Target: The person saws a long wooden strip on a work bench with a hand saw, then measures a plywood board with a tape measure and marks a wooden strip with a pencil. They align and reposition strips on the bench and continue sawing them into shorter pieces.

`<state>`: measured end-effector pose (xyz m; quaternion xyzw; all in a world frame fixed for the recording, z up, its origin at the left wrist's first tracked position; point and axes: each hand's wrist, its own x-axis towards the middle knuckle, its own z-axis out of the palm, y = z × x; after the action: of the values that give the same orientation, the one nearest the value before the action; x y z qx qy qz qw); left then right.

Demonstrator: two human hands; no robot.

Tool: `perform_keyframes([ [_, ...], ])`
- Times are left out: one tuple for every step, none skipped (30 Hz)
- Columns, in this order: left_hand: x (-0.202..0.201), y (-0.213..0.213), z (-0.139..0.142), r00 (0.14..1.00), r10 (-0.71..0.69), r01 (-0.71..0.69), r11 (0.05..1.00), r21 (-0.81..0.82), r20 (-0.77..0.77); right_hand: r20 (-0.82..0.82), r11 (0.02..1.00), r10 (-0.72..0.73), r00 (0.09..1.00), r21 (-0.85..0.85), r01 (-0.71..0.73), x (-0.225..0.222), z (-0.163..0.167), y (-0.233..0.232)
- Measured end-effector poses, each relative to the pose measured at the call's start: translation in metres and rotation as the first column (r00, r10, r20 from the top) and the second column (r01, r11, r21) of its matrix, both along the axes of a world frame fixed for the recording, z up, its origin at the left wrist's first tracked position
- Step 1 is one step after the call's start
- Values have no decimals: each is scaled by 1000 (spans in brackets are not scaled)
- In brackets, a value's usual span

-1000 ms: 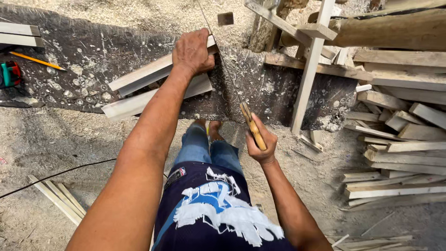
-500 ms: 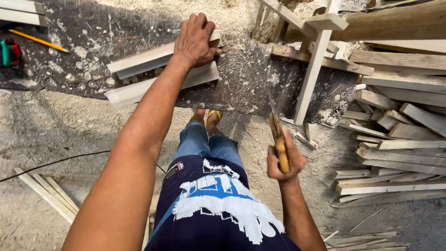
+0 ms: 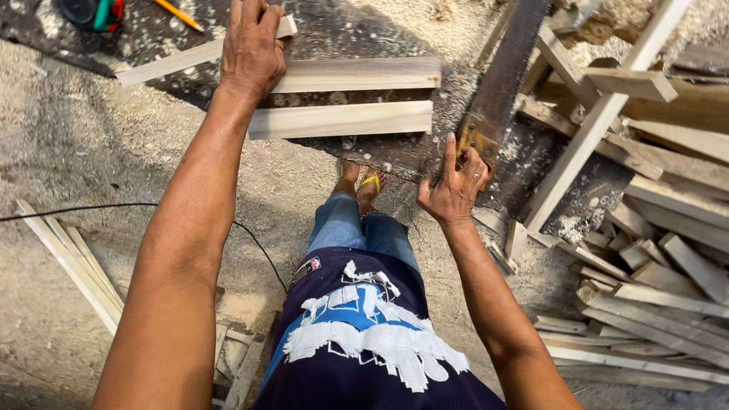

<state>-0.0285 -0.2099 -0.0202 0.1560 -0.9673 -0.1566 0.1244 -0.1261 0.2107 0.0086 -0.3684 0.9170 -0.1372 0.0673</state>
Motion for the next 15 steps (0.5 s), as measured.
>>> perform_keyframes([
  [8,-8,-2,1000,25,-26,1000,-9,-11,-16,999,32,999,-25,-33,3,2,-14],
  [14,-12,-5,999,25,-25,1000,0,28,-34,997,61,998,-49,-63,4,2,-30],
  [19,-14,-8,998,22,-23,1000,13,67,-53,993,89,995,-69,-92,4,1,-44],
  [23,-16,-12,994,17,-20,999,27,107,-56,988,143,988,-54,-146,4,-2,-58],
  [26,-15,-15,994,28,-30,999,18,109,-58,979,196,979,-38,-199,2,-7,-72],
  [27,-15,-18,993,39,-40,999,7,109,-62,968,249,967,-24,-250,-2,-12,-85],
  [28,-15,-21,993,49,-49,999,-7,108,-42,954,298,954,-10,-299,-8,-18,-97],
  [29,-16,-23,994,49,-47,999,-14,93,-18,939,345,938,4,-345,-13,-23,-106],
  [31,-18,-24,996,45,-44,999,-19,83,11,921,389,921,18,-389,-17,-28,-111],
  [33,-20,-24,997,38,-37,999,-22,74,50,910,412,910,30,-414,-22,-32,-114],
  [35,-25,-23,995,46,-45,999,-19,84,85,900,429,899,43,-434,-26,-36,-114],
  [34,-31,-22,995,52,-51,999,-16,86,113,890,444,889,58,-452,-29,-38,-113],
  [33,-36,-21,995,58,-57,998,-13,86,106,897,437,893,23,-442,-32,-38,-109],
  [32,-42,-20,997,58,-55,996,-66,46,103,901,432,896,-14,-433,-34,-38,-104],
  [32,-50,-19,998,60,-58,991,-121,9,101,903,430,897,-55,-426,-36,-36,-99],
])
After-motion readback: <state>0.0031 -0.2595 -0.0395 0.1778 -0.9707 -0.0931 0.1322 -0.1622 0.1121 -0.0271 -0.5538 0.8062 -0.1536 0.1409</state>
